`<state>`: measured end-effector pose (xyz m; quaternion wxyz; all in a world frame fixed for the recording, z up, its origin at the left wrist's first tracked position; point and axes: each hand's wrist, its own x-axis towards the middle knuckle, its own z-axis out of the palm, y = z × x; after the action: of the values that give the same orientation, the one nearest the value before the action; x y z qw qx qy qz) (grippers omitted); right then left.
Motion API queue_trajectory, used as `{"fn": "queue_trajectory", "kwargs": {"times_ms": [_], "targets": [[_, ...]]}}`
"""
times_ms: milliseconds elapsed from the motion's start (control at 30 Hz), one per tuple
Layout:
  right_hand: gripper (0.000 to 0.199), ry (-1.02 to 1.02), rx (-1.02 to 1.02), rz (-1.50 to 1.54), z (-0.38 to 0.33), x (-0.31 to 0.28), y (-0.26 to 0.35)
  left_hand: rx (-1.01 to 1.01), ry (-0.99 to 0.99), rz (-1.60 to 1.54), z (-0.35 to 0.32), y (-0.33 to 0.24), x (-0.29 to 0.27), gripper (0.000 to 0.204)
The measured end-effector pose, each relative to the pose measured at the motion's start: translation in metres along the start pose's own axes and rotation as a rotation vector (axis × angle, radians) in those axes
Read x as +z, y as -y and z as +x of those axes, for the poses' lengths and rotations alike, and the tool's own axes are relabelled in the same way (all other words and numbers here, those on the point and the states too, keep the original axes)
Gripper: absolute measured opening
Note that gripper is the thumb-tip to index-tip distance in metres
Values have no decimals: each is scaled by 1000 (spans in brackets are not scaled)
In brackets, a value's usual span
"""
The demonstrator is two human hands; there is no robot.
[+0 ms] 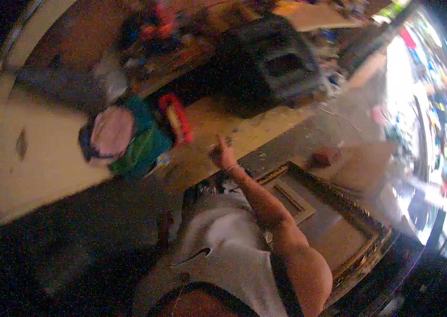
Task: The person ties a yellow string to a wooden picture frame, carries the frame into a shop, and then works with another person to attach a black fabric backing to a large frame using a stapler.
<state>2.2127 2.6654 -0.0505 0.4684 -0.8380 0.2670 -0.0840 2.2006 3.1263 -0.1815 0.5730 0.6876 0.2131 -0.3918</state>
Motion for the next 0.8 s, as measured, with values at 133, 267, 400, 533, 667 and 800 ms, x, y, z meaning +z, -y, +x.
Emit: {"fn": "queue_trajectory", "kwargs": {"times_ms": [133,267,400,533,667,800], "targets": [[89,1,62,165,-13,-55,-22,12,138,822,17,-9,48,32],[87,-102,332,109,-59,-111,-94,270,255,975,69,-9,108,29],[88,-122,590,197,-110,-180,-173,482,326,1131,108,-23,206,28],[84,-235,668,316,-159,-261,-267,495,311,1208,121,-58,344,30],[78,-336,797,332,-182,-360,-340,556,528,1180,86,-119,536,32],[72,-638,889,485,-164,-477,-337,535,774,1244,18,-164,738,26]]}}
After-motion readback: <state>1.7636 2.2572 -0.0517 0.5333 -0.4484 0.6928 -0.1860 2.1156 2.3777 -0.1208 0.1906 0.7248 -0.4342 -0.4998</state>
